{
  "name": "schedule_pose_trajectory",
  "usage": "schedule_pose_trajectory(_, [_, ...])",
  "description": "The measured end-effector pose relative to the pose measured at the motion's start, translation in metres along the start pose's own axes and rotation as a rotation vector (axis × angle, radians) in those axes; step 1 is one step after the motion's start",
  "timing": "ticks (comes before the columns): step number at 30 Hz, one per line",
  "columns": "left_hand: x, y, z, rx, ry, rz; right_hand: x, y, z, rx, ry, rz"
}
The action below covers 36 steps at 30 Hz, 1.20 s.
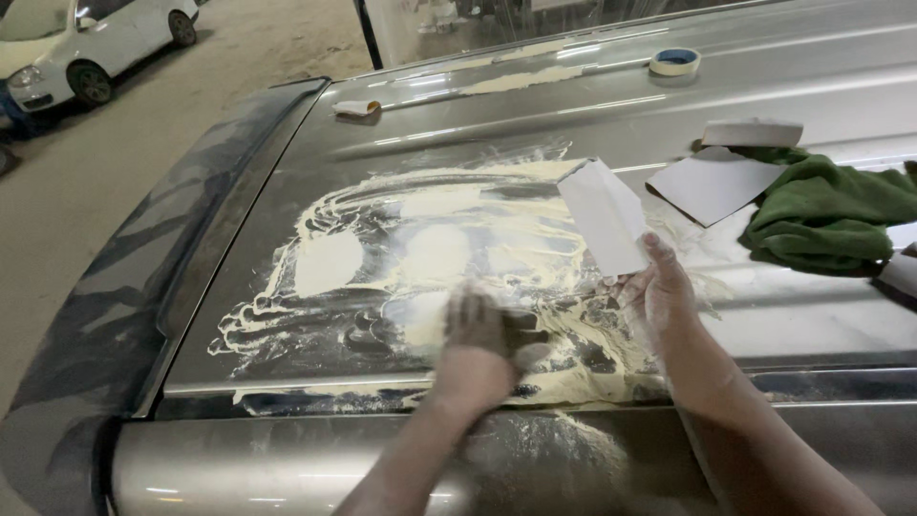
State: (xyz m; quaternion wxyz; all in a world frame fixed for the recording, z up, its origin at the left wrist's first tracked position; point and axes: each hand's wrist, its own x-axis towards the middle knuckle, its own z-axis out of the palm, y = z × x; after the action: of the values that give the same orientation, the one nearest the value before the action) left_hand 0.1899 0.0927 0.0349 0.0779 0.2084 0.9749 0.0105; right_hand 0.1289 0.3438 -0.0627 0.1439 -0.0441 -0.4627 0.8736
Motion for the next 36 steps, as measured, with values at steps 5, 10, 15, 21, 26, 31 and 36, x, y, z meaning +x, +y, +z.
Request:
schedule_pose_trajectory(5, [0.016,0.031,0.008,-0.062,-0.008,0.143,0.002,0.002,0.001,0.014,0.048,0.033])
schedule_pose_trajectory(10, [0.008,0.002,0.026,-0.191,0.008,0.127,0.003,0.002,0.001,0.056,0.028,0.017])
schedule_pose_trajectory(15, [-0.001,-0.045,0.027,-0.064,-0.091,-0.055,0.0,-0.003,0.002,-0.129,0.154,0.145])
schedule_pose_trajectory(21, [-0.024,-0.092,0.036,-0.13,0.09,-0.18,-0.012,0.003,0.018,-0.339,-0.095,0.104])
schedule_pose_trajectory(26, [-0.021,-0.086,0.056,-0.982,0.404,-0.341,-0.036,0.015,0.03,-0.347,-0.45,0.241])
schedule_pose_trajectory(31, [-0.009,-0.049,0.073,-1.953,-0.08,-0.132,-0.05,0.004,0.04,-0.125,-0.999,0.188])
schedule_pose_trajectory(36, [-0.009,-0.041,0.075,-1.993,-0.329,-0.029,-0.057,-0.029,0.048,-0.279,-1.035,0.178])
